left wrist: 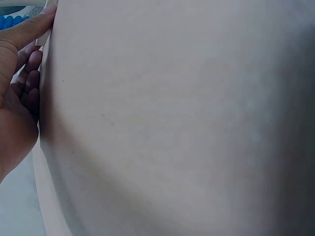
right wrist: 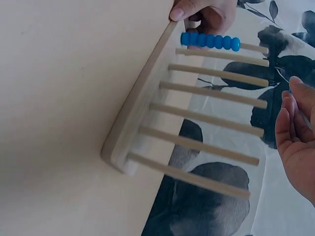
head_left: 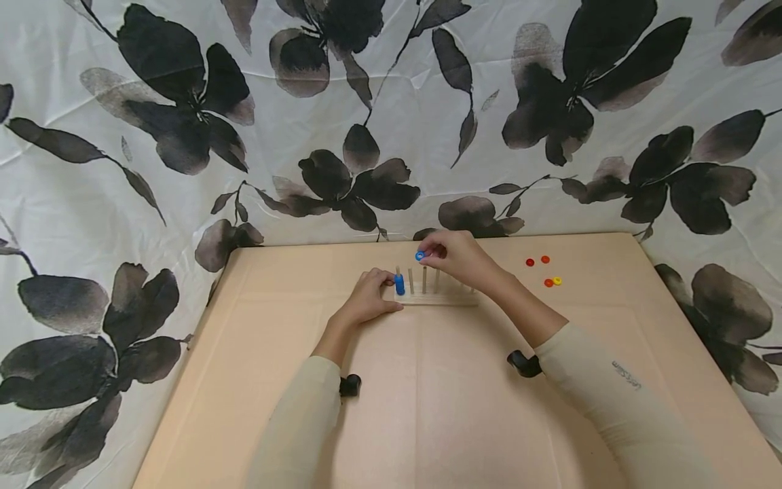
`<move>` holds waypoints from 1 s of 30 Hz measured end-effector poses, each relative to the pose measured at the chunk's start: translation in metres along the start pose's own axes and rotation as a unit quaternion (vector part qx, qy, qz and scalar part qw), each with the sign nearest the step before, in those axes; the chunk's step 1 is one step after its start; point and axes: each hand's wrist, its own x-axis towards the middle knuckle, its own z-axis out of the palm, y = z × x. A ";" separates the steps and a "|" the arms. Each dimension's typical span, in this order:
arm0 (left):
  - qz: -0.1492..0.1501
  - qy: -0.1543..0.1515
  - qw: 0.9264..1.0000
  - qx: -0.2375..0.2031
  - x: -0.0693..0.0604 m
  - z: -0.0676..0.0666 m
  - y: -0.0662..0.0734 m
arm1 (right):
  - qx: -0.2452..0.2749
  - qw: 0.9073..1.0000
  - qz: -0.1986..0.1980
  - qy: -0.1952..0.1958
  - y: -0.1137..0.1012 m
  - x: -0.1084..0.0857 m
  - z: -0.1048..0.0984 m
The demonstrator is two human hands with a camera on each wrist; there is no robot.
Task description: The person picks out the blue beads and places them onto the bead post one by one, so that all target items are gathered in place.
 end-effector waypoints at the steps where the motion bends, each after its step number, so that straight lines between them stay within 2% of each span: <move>1: 0.000 0.002 1.000 0.001 0.001 0.000 0.000 | -0.001 1.000 -0.004 -0.002 0.000 0.003 0.001; 13: -0.007 0.015 1.000 -0.005 0.011 0.003 0.001 | -0.047 0.998 -0.027 -0.042 -0.001 0.028 0.016; 19: -0.010 0.025 1.000 -0.006 0.017 0.005 0.001 | -0.044 0.997 -0.043 -0.055 0.003 0.035 0.022; 30: -0.014 0.026 1.000 0.001 0.021 0.005 0.002 | -0.072 0.994 -0.024 -0.083 0.008 0.043 0.027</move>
